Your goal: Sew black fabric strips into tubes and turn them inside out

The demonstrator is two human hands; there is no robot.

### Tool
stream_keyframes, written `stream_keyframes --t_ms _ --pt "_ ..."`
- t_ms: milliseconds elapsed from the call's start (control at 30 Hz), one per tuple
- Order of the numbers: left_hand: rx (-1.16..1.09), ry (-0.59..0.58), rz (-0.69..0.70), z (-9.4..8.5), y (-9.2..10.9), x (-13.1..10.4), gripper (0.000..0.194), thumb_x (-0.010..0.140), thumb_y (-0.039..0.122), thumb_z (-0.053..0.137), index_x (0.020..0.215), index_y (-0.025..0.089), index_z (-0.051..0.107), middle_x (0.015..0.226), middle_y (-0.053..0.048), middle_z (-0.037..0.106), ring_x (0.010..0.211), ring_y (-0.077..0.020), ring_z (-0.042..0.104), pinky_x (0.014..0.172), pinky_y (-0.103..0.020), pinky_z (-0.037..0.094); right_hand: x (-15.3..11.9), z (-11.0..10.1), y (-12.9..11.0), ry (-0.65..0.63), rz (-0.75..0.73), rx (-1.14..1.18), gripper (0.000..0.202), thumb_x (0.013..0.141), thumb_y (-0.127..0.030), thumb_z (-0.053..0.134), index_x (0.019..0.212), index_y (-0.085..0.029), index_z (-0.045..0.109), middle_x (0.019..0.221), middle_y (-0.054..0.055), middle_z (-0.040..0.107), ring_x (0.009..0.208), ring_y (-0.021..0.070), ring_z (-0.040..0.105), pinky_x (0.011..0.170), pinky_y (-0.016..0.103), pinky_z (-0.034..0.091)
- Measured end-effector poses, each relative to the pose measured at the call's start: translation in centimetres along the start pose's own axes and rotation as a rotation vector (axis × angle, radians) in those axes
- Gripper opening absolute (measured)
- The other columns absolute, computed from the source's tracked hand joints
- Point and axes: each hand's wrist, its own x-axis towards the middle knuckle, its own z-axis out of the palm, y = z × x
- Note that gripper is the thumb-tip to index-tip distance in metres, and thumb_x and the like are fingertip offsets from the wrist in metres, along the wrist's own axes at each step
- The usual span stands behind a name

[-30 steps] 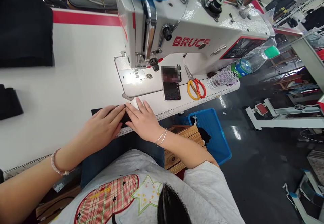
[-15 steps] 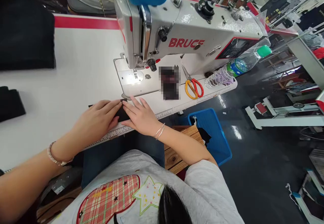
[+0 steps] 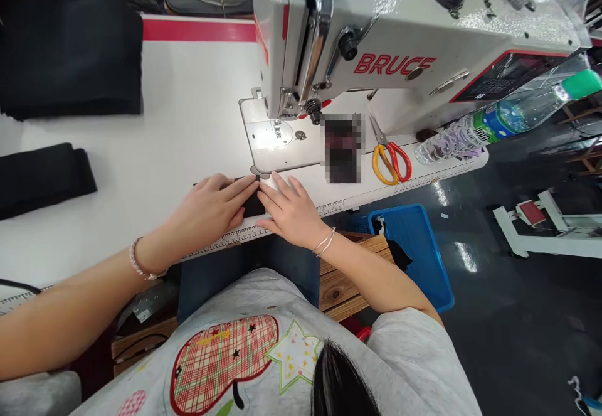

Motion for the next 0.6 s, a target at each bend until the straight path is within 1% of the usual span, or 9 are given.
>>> stream_keyframes --t_ms 167,300,367,467,533,600 --pt "-0.063 0.001 0.004 -0.3 0.0 0.0 0.049 0.091 0.021 0.047 0.140 0.014 0.049 0.143 -0.010 0.053 0.095 -0.0279 0.054 0.080 -0.044 0.044 -0.3 0.1 -0.1 0.112 -0.129 -0.048 0.044 0.098 -0.040 0.048 0.126 -0.010 0.062 0.131 0.014 0.064 0.133 0.0317 0.049 0.108 0.049 0.038" --pt "-0.047 -0.006 -0.003 -0.2 0.0 0.0 0.048 0.092 0.021 0.045 0.140 0.015 0.049 0.144 -0.007 0.053 0.095 -0.0274 0.053 0.081 -0.043 0.044 -0.3 0.5 -0.2 0.164 -0.174 -0.052 0.042 0.097 -0.039 0.050 0.119 -0.007 0.065 0.123 0.013 0.069 0.124 0.0317 0.056 0.103 0.048 0.041" --pt "-0.028 -0.013 0.000 -0.1 0.0 -0.1 0.049 0.093 0.021 0.044 0.140 0.014 0.048 0.144 -0.006 0.052 0.093 -0.0273 0.052 0.081 -0.043 0.045 -0.4 0.6 -0.1 0.153 -0.163 -0.042 0.042 0.097 -0.039 0.050 0.119 -0.007 0.065 0.123 0.014 0.068 0.125 0.0316 0.056 0.104 0.050 0.040" --pt "-0.017 -0.018 0.004 -0.1 0.0 -0.1 0.049 0.093 0.022 0.043 0.141 0.014 0.047 0.145 -0.006 0.052 0.093 -0.0276 0.051 0.081 -0.043 0.045 -0.6 0.5 -0.1 0.099 -0.126 -0.031 0.040 0.097 -0.037 0.049 0.123 -0.010 0.064 0.131 0.013 0.064 0.131 0.0320 0.050 0.107 0.051 0.038" --pt "-0.018 -0.018 0.005 0.0 0.0 -0.1 0.049 0.094 0.023 0.042 0.142 0.014 0.047 0.145 -0.005 0.051 0.094 -0.0279 0.051 0.081 -0.043 0.045 -0.9 0.3 -0.4 0.071 -0.108 -0.042 0.039 0.097 -0.037 0.049 0.124 -0.012 0.063 0.136 0.012 0.061 0.134 0.0331 0.047 0.108 0.051 0.038" --pt "-0.024 -0.016 0.000 0.0 0.0 -0.1 0.048 0.095 0.023 0.040 0.141 0.015 0.047 0.146 -0.005 0.051 0.096 -0.0282 0.051 0.082 -0.043 0.045 -1.3 0.2 -1.0 0.058 -0.101 -0.074 0.041 0.097 -0.039 0.050 0.124 -0.012 0.064 0.139 0.013 0.058 0.135 0.0348 0.046 0.109 0.053 0.037"
